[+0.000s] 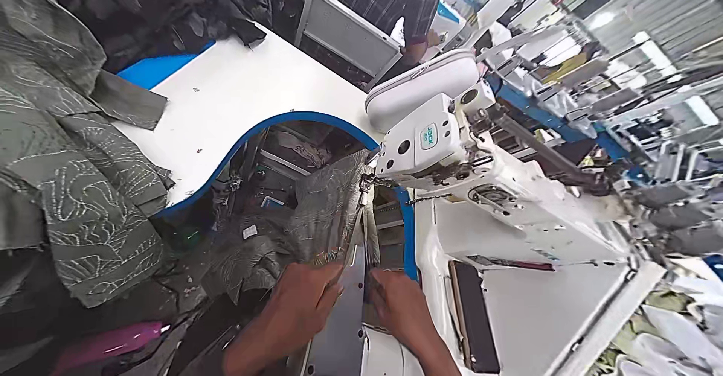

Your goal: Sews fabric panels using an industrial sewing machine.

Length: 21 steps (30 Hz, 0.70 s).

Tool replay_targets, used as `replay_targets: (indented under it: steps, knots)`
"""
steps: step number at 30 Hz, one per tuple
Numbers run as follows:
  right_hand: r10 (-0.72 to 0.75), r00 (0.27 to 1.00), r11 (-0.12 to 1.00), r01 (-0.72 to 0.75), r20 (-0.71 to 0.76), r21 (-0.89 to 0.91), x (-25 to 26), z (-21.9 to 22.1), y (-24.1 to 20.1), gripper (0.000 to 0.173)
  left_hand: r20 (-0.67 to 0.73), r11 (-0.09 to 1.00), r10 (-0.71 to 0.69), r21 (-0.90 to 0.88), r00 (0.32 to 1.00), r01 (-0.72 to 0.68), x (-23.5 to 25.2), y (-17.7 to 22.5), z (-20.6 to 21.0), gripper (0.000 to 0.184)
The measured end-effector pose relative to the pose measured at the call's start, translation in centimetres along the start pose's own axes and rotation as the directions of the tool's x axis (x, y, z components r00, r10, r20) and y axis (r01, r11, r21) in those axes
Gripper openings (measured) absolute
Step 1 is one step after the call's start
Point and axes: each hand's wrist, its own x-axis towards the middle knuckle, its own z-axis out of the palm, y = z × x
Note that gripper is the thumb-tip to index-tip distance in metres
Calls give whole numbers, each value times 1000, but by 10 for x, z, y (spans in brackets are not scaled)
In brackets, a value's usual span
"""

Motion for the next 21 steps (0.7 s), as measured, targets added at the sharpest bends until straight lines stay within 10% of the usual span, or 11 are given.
replay_targets:
  steps: [4,8,13,21]
  knots:
    - [-339,878,927,250,337,281,53,47,32,40,-50,992,112,67,992,-108,-20,-11,7,26]
    - [-375,919,687,366,-125,628,40,25,76,13,-243,973,219,132,945,-191,-12,-25,6,26]
    - [-379,896,911,318,-230,-262,-113,-22,7,12,-164,946,318,125,934,-300,-13,-10,26,24]
    - [-441,846,869,319,-299,-379,-88,17,-50,11,-325,960,269,169,907,-224,-1,-15,41,23]
